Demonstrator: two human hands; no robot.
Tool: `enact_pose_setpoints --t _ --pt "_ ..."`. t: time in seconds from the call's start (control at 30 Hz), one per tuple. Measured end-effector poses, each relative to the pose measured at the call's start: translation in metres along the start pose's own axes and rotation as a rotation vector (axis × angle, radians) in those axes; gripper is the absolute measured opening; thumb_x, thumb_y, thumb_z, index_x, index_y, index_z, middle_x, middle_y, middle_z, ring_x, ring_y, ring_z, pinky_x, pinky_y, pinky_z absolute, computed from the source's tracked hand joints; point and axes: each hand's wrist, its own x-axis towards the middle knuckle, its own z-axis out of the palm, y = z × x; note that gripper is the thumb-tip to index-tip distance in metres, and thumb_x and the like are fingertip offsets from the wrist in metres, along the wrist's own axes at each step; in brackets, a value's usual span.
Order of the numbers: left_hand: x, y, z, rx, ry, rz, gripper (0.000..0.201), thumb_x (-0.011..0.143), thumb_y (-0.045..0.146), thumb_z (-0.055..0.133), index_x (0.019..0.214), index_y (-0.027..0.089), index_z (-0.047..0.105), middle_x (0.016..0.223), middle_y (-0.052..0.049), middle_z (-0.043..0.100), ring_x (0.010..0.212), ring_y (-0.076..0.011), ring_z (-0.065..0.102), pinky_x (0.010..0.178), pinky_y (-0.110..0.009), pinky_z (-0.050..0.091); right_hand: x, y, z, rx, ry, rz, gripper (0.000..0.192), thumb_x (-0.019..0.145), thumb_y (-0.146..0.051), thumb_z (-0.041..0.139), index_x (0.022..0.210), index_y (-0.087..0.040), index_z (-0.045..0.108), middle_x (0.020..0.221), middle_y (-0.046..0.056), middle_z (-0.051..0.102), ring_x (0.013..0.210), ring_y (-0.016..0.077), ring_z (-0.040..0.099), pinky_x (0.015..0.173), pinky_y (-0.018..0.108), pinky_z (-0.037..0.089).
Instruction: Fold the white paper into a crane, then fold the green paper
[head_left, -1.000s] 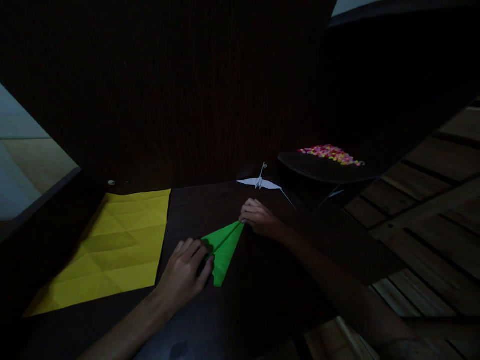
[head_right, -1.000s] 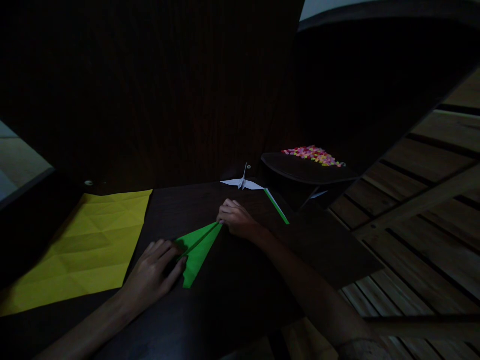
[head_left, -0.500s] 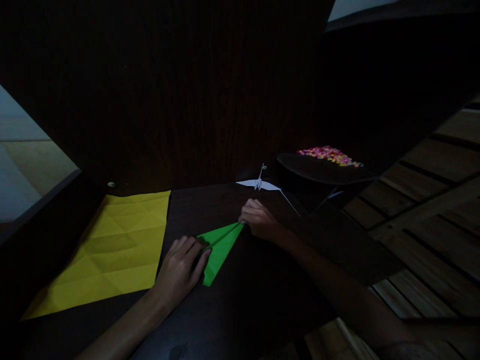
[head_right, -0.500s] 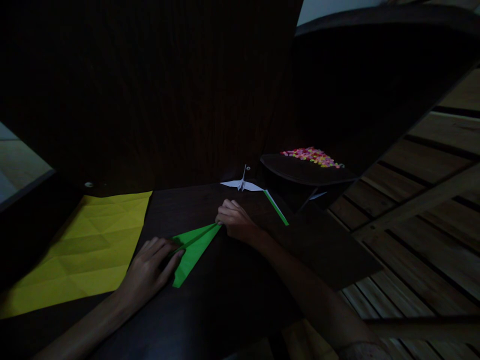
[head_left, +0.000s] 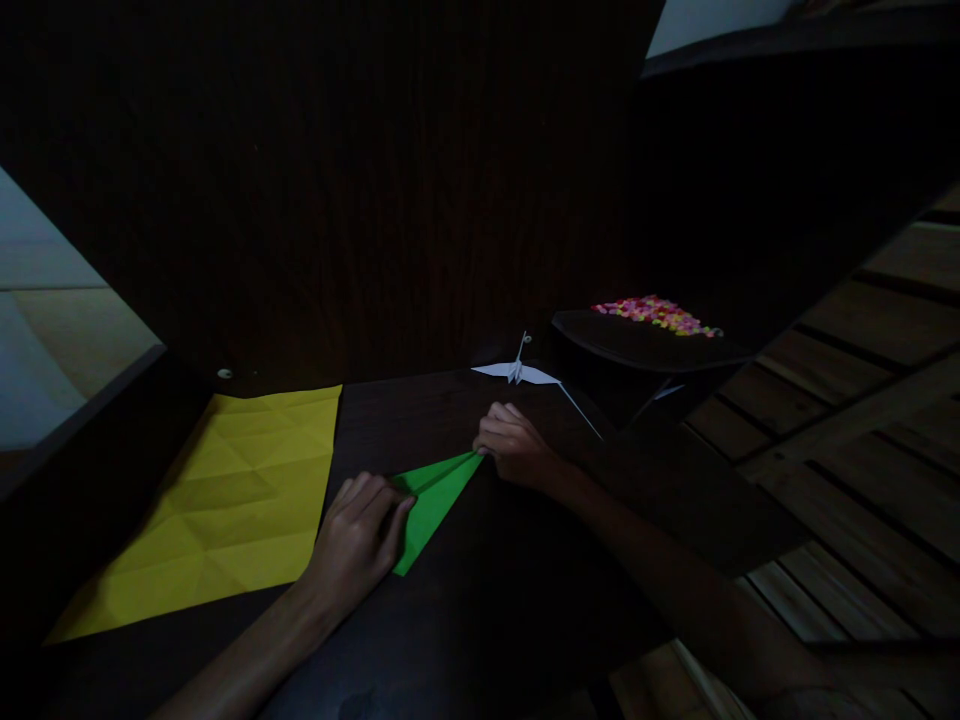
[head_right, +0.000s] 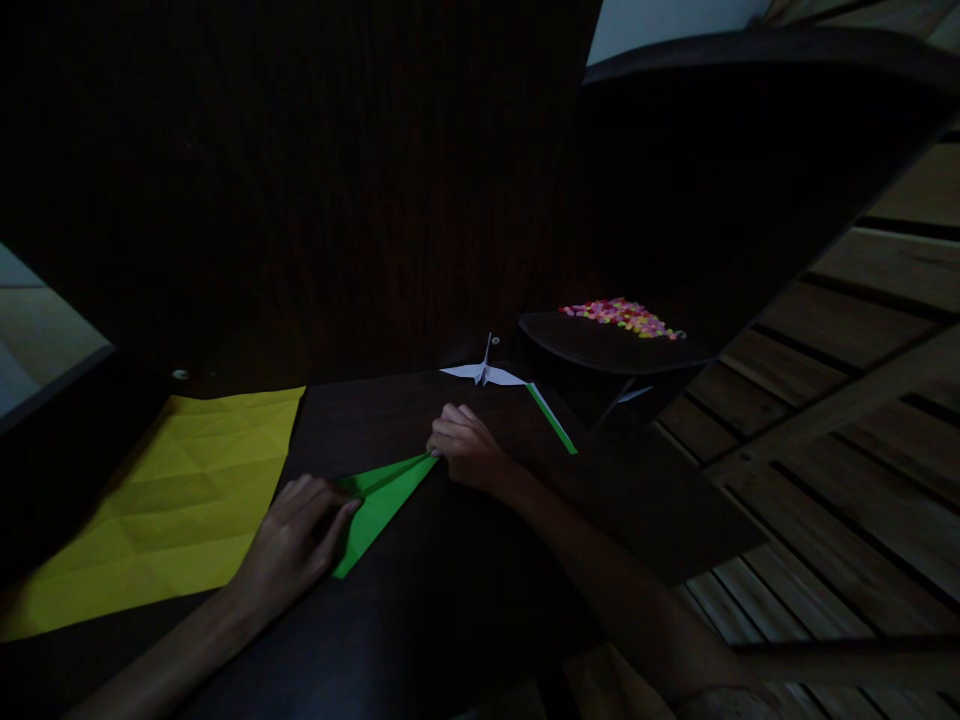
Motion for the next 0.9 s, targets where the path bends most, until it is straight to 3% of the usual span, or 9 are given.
enact_pose_setpoints --t 0.37,0.67,0.9 --pt "0.000 -0.002 0.000 0.015 -0.018 -0.038 0.025 0.095 0.025 0.047 0.076 0.018 0.060 0.070 -0.006 0.059 0.068 -0.0203 0.053 0.062 -0.033 0.043 0.001 -0.003 -0.002 0.002 -0.012 0.000 0.016 0.086 -0.007 0.058 0.073 -0.016 0.063 0.072 0.003 0.059 0.078 0.0193 0.045 0.069 0.032 0.028" --pt "0.000 -0.008 0.003 0.037 -0.005 -0.022 0.022 0.097 0.024 0.047 0.083 0.017 0.063 0.079 -0.007 0.065 0.073 -0.0213 0.056 0.068 -0.035 0.046 -0.002 -0.001 0.003 0.078 -0.064 0.039 0.011 0.093 -0.018 0.058 0.096 -0.019 0.069 0.091 0.006 0.065 0.089 0.0210 0.049 0.078 0.033 0.036" --pt "-0.002 -0.011 0.005 0.036 -0.036 -0.031 0.023 0.097 0.025 0.046 0.087 0.017 0.064 0.082 -0.007 0.066 0.076 -0.0222 0.057 0.069 -0.036 0.046 0.001 -0.006 0.002 0.035 -0.044 0.051 0.013 0.089 -0.009 0.059 0.080 -0.016 0.064 0.081 0.004 0.062 0.083 0.0199 0.047 0.072 0.032 0.032"
